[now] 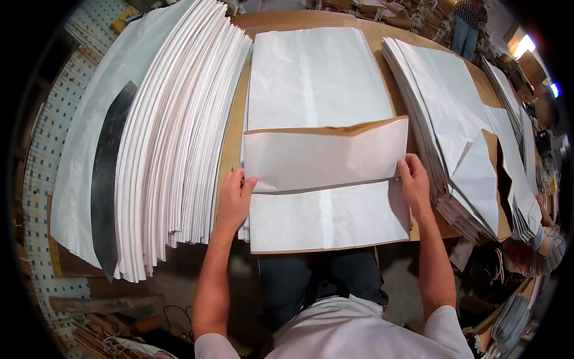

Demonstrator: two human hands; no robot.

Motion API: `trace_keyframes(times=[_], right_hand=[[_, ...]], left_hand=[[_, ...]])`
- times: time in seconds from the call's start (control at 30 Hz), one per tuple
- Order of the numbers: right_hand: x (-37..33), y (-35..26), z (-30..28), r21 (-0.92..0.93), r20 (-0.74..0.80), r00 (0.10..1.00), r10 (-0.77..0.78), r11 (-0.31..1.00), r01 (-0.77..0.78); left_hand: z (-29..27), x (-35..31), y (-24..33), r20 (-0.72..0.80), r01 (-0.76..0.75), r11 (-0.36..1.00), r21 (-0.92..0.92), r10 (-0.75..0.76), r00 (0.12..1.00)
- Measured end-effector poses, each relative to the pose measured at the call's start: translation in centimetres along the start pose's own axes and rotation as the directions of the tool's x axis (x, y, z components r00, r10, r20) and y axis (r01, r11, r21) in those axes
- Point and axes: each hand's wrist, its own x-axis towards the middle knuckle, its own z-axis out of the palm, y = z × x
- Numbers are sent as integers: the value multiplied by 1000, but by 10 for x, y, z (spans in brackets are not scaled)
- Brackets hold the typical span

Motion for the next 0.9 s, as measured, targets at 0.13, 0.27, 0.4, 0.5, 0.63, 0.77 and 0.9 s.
trace_keyframes(times=[0.13, 0.27, 0.4, 0.5, 0.63, 0.77, 0.9], right_hand=[[-7, 4, 1, -144, -11, 1000, 6, 990, -8], [-12, 14, 3, -332, -48, 998, -50, 943, 32], [-15, 13, 10, -396, -68, 990, -120, 914, 83], [-16, 16, 11, -379, -83, 990, -114, 923, 75], [-18, -4, 9, -335, -61, 996, -59, 941, 36], [-9, 19, 3, -353, 8, 997, -82, 932, 80], [-12, 15, 10, -350, -14, 998, -56, 936, 48]], left_hand=[[3, -2, 2, -13, -3, 1000, 6, 3, 1000], [8, -3, 3, -33, 20, 998, 54, -18, 999], [8, -2, 6, -44, 91, 994, 67, -88, 995], [9, -3, 10, -59, 165, 986, 14, -164, 985], [6, 1, 22, -154, -106, 938, 329, 165, 974], [13, 22, 47, 134, -481, 826, 293, 463, 876], [44, 23, 56, 137, -287, 852, 438, 252, 958]])
